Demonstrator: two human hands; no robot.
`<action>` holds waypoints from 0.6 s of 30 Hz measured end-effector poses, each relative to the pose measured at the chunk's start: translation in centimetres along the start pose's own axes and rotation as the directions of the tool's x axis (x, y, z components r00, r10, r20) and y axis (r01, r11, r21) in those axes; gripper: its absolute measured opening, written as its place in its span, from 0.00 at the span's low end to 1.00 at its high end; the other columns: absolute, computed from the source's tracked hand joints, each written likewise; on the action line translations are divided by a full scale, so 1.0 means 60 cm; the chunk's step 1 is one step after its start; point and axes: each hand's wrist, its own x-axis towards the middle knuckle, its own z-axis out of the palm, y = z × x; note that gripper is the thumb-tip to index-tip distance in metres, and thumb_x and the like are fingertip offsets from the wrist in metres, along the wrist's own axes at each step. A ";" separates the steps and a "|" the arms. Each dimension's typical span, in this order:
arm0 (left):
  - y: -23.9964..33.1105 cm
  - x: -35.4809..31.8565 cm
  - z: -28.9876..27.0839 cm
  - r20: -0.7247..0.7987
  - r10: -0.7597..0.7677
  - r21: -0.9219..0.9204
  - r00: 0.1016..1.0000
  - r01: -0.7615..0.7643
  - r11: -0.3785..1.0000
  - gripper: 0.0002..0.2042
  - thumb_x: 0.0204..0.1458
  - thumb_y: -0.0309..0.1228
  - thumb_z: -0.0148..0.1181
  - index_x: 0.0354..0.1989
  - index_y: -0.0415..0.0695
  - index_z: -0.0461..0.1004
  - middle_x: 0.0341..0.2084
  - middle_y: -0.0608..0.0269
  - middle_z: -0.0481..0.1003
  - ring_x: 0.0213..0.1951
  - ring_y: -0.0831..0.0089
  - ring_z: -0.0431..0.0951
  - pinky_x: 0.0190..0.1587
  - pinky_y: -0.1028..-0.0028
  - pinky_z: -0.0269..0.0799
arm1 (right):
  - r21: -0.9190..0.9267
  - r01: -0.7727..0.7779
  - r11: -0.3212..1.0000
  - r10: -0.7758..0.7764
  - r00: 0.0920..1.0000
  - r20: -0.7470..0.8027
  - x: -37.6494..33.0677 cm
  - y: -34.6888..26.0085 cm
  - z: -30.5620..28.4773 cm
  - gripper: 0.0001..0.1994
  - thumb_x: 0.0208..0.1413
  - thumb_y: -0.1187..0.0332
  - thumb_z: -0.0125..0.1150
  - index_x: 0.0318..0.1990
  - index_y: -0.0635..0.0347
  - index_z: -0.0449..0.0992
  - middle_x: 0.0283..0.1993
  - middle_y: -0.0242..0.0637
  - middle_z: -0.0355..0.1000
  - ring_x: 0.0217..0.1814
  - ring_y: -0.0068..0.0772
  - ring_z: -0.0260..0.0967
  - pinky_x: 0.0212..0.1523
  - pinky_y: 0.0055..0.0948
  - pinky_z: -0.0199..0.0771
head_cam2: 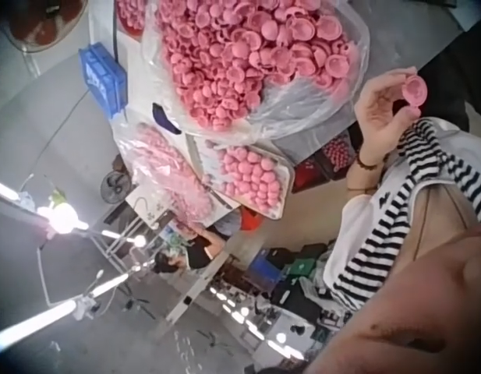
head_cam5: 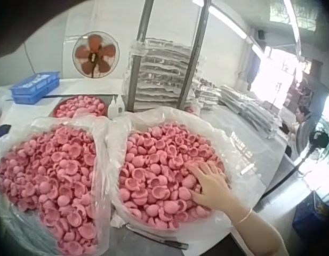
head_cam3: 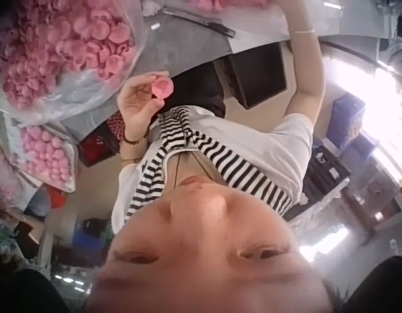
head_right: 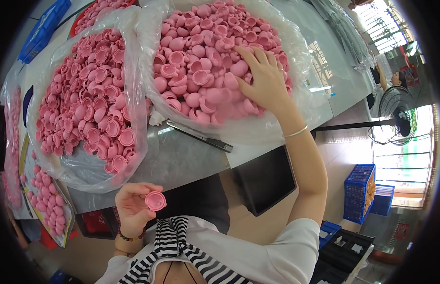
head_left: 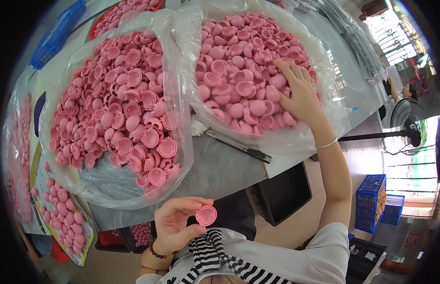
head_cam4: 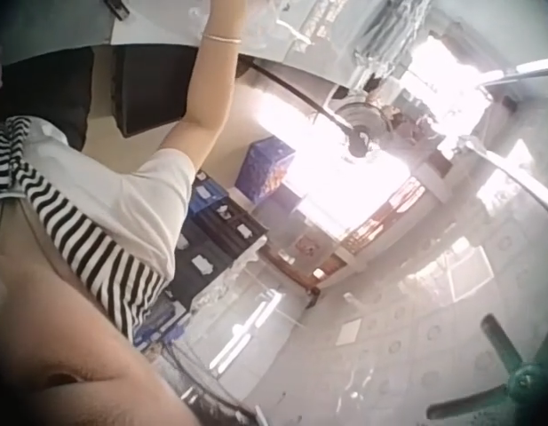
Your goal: Apply glue to the edges of pink plastic semi-spheres and join them together to assemble completed balls.
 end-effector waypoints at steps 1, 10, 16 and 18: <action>0.000 0.001 0.000 0.008 -0.019 0.002 1.000 0.019 1.000 0.19 0.37 0.16 0.60 0.40 0.34 0.64 0.42 0.41 0.67 0.45 0.63 0.70 0.47 0.70 0.67 | -0.006 -0.002 1.000 0.002 1.000 -0.002 -0.006 0.000 -0.003 0.28 0.42 0.55 0.55 0.53 0.48 0.60 0.56 0.39 0.55 0.54 0.49 0.54 0.50 0.44 0.58; -0.003 -0.007 -0.002 -0.011 -0.020 -0.006 1.000 0.020 1.000 0.19 0.36 0.16 0.61 0.40 0.34 0.65 0.42 0.42 0.68 0.44 0.64 0.71 0.45 0.71 0.68 | 0.312 -0.099 0.945 0.097 0.995 0.021 -0.002 0.064 -0.038 0.14 0.47 0.66 0.55 0.41 0.62 0.70 0.42 0.43 0.67 0.45 0.38 0.63 0.44 0.29 0.63; -0.002 -0.002 0.005 0.026 -0.031 -0.014 0.999 0.031 0.999 0.19 0.36 0.15 0.61 0.40 0.34 0.65 0.41 0.42 0.68 0.44 0.64 0.71 0.45 0.71 0.68 | 0.339 -0.060 0.939 0.090 0.993 -0.073 -0.009 0.026 -0.031 0.11 0.47 0.68 0.56 0.37 0.64 0.72 0.36 0.39 0.68 0.33 0.30 0.66 0.34 0.23 0.66; 0.000 -0.004 0.003 0.027 -0.025 -0.018 0.999 0.026 1.000 0.19 0.36 0.15 0.60 0.40 0.34 0.65 0.41 0.42 0.68 0.44 0.63 0.71 0.45 0.71 0.68 | 0.403 -0.052 0.914 0.166 0.953 -0.254 -0.015 0.022 -0.035 0.09 0.47 0.71 0.57 0.36 0.64 0.72 0.32 0.35 0.69 0.34 0.25 0.66 0.34 0.20 0.66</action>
